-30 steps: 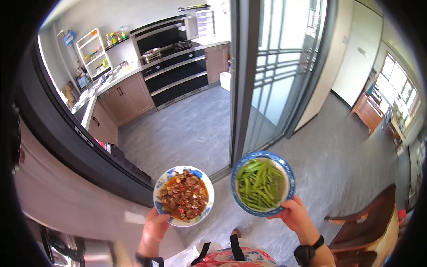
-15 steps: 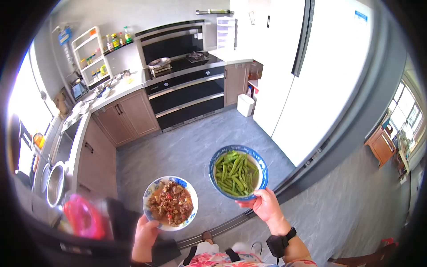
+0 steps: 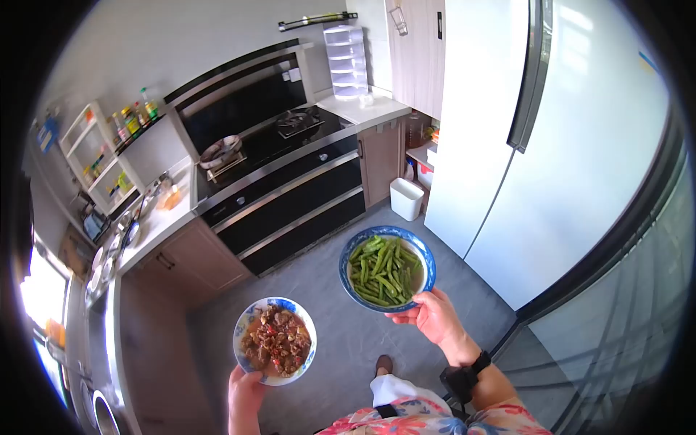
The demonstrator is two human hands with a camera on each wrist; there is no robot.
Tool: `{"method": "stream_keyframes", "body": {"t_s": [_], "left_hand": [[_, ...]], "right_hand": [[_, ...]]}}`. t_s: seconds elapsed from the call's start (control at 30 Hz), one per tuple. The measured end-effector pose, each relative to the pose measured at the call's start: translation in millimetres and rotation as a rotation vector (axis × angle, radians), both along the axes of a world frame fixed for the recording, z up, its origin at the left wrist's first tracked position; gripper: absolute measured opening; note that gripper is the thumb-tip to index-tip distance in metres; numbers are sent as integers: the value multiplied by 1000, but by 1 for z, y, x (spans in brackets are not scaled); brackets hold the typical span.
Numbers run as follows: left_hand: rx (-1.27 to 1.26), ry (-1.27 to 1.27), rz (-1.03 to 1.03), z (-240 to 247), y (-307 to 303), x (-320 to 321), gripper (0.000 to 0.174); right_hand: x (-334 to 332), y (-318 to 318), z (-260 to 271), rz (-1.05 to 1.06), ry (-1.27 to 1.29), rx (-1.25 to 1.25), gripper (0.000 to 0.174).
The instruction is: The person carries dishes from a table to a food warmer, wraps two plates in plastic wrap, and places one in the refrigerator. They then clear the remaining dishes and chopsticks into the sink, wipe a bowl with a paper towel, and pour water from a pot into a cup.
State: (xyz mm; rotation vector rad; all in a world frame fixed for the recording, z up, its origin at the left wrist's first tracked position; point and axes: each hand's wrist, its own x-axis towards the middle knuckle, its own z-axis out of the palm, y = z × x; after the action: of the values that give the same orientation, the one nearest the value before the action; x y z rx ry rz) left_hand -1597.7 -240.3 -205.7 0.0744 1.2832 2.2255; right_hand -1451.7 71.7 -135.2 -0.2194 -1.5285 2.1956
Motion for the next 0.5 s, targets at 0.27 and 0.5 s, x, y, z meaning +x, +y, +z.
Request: {"method": "stream_keyframes", "body": {"t_s": [0.27, 0.5], "left_hand": [[64, -4, 0, 21, 102, -152, 40], [65, 39, -44, 47, 257, -298, 40]], "right_hand": [[-154, 132, 7, 17, -165, -83, 36], [-278, 285, 17, 53, -149, -111, 38]]}}
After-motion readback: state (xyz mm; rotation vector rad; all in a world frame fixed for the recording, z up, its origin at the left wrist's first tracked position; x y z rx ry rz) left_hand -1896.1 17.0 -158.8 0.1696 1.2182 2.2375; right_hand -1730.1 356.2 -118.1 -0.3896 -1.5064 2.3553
